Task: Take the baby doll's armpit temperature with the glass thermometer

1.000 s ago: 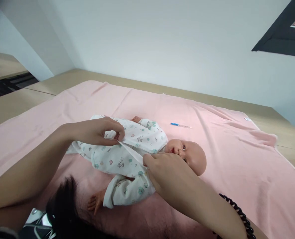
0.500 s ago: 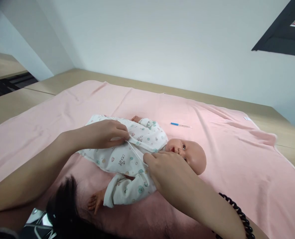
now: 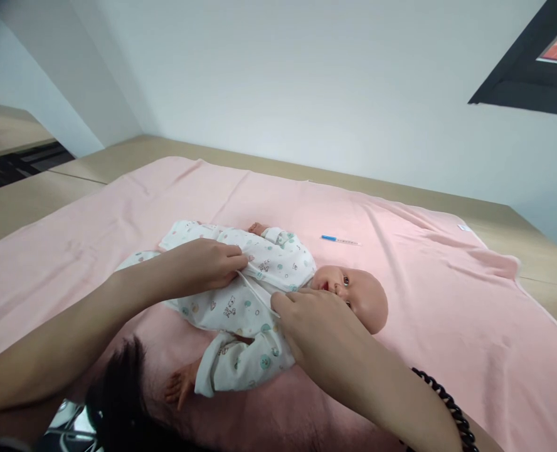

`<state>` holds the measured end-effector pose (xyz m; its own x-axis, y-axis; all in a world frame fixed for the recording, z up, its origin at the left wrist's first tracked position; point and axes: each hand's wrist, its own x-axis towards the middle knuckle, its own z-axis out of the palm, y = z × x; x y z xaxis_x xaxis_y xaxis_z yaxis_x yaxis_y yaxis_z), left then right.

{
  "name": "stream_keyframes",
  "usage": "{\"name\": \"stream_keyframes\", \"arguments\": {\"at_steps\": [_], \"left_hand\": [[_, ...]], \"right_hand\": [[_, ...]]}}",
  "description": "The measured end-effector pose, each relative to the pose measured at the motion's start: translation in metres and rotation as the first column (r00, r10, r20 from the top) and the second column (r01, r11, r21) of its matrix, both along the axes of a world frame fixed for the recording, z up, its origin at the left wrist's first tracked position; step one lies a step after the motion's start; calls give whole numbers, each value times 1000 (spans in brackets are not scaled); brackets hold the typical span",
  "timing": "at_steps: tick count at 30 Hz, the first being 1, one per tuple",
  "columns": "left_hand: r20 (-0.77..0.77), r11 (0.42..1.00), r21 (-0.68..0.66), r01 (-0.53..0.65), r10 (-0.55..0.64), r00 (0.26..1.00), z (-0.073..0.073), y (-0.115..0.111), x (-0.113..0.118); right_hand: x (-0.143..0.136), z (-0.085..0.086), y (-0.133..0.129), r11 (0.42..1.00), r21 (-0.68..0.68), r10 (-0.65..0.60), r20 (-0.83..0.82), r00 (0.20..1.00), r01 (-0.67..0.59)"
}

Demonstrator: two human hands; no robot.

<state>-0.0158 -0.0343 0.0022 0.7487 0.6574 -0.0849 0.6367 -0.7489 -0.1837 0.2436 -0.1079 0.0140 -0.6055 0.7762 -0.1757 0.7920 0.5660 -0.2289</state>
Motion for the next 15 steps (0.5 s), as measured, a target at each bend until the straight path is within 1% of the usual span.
{"name": "stream_keyframes", "arguments": {"at_steps": [3, 6, 8, 10, 11, 13, 14, 15], "left_hand": [[-21, 1000, -5, -21, 21, 1000, 3, -4, 3], [-5, 998, 57, -34, 34, 999, 2, -5, 0], [25, 993, 112, -31, 28, 999, 2, -5, -4], [97, 995, 100, -1, -9, 995, 5, -6, -8], [147, 998, 56, 20, -28, 989, 10, -7, -11], [252, 992, -101, 69, -42, 967, 22, -10, -17], [296, 975, -201, 100, -37, 954, 29, -12, -19], [333, 944, -301, 137, -31, 942, 36, -15, -22]], "right_hand": [[1, 1, 0, 1000, 0, -3, 10, 1000, 3], [2, 1, 0, 1000, 9, -7, 42, 999, 7], [2, 2, 1, 1000, 13, -19, 52, 998, 18], [2, 4, 2, 1000, 14, -27, 43, 999, 27], [3, 6, 2, 999, 10, -31, 37, 999, 31], [5, 11, 3, 999, 0, -38, 28, 999, 38], [7, 14, 3, 999, -2, -32, 18, 999, 32], [10, 16, 2, 1000, -5, -14, -4, 1000, 14]]}}
